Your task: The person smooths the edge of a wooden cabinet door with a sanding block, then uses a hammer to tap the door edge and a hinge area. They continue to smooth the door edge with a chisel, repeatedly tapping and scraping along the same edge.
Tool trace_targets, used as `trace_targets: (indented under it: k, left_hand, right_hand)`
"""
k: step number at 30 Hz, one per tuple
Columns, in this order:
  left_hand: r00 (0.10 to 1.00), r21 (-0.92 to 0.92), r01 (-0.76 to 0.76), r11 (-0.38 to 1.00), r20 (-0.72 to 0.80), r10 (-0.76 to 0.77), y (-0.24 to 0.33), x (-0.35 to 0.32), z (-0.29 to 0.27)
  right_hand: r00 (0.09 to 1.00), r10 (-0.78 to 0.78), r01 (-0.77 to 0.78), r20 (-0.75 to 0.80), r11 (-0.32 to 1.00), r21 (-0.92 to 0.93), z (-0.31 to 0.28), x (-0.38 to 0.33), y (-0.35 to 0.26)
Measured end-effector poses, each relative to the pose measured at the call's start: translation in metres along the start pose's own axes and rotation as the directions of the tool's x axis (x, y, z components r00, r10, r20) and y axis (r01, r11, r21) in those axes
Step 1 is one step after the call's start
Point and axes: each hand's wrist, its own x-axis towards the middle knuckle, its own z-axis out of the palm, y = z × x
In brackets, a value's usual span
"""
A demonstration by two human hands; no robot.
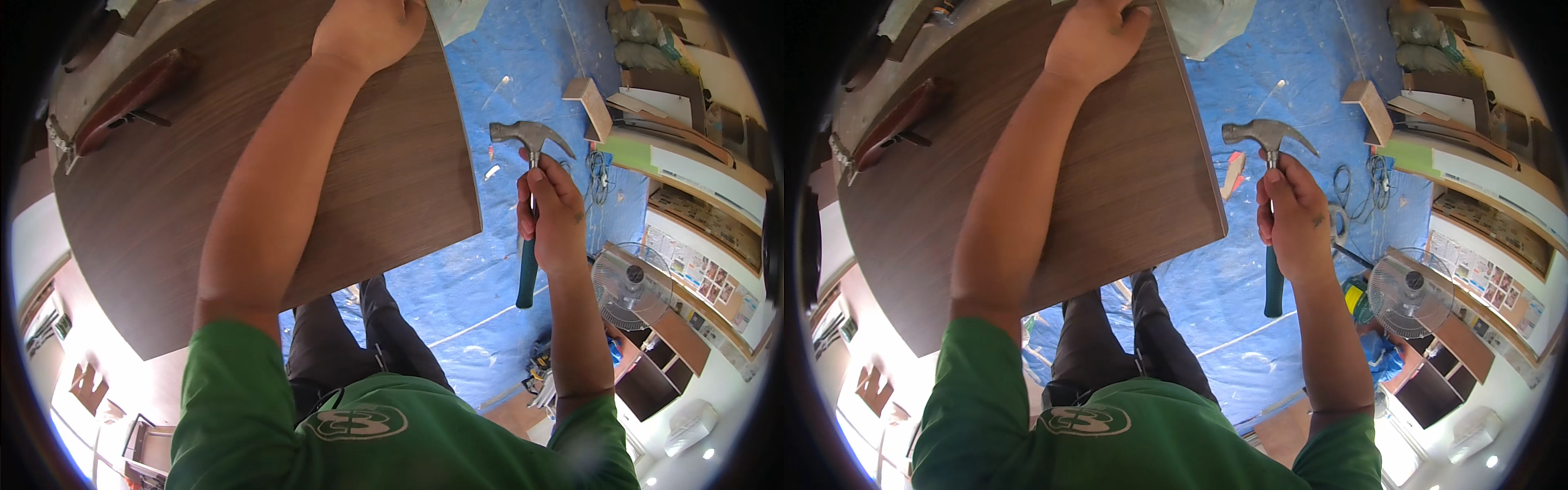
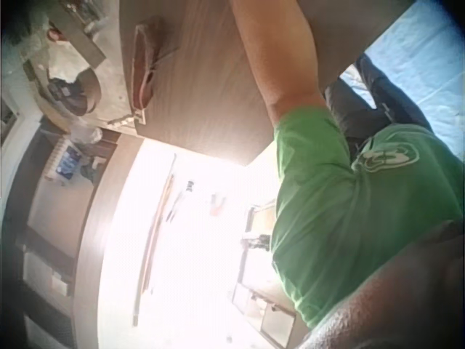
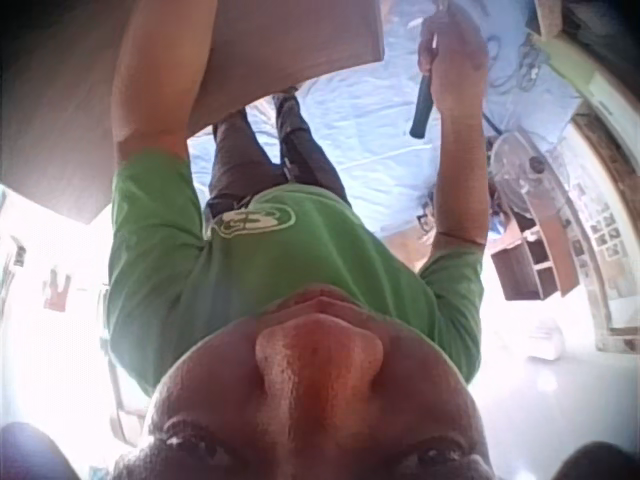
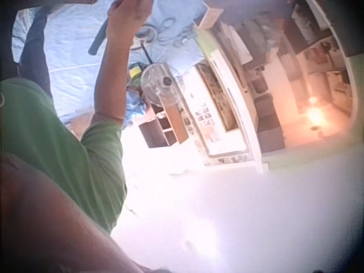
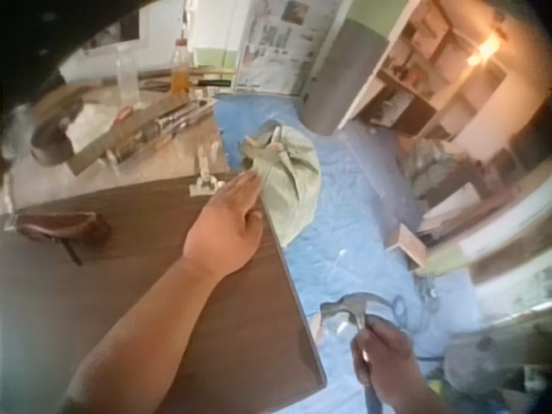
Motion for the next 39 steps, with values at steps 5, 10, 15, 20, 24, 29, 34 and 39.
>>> trace_targets:
  k: [5,10,15,20,24,29,34,39]
  left_hand:
    - [0.982,-0.373,0.155,0.915,-0.043,-0.184,-0.002,0.005,-0.009]
    - [0.985,-0.240,0.075,0.968,-0.136,-0.110,0.000,0.011,-0.010]
    - [0.962,-0.208,0.042,0.977,-0.254,-0.095,-0.007,0.010,-0.004]
    - [0.902,-0.233,0.058,0.971,-0.405,-0.151,-0.013,0.010,0.002]
    - [0.861,-0.298,0.188,0.936,-0.409,-0.303,-0.008,0.011,-0.005]
    - [0.819,-0.414,0.244,0.877,-0.397,-0.415,0.004,0.016,-0.011]
    - [0.813,-0.415,0.308,0.856,-0.352,-0.464,0.007,0.017,-0.015]
    - [0.829,-0.340,0.283,0.897,-0.384,-0.407,0.003,0.018,-0.015]
  right_hand:
    - [0.998,-0.037,0.037,-0.059,0.999,0.003,0.012,0.029,-0.020]
    - [0.999,0.023,-0.027,-0.028,0.991,-0.129,0.030,0.041,-0.021]
    - [0.993,-0.090,0.085,-0.077,0.994,-0.068,0.030,0.062,-0.041]
    - [1.000,-0.026,0.028,0.014,0.978,-0.206,0.046,0.074,-0.034]
    - [0.990,-0.074,0.073,-0.116,0.997,-0.010,0.052,0.087,-0.064]
    - [0.992,-0.117,0.121,0.038,0.978,-0.167,0.057,0.108,-0.049]
    - [0.990,-0.137,0.135,-0.017,0.987,-0.084,0.062,0.120,-0.071]
    - [0.984,-0.160,0.170,0.075,0.972,-0.161,0.061,0.135,-0.077]
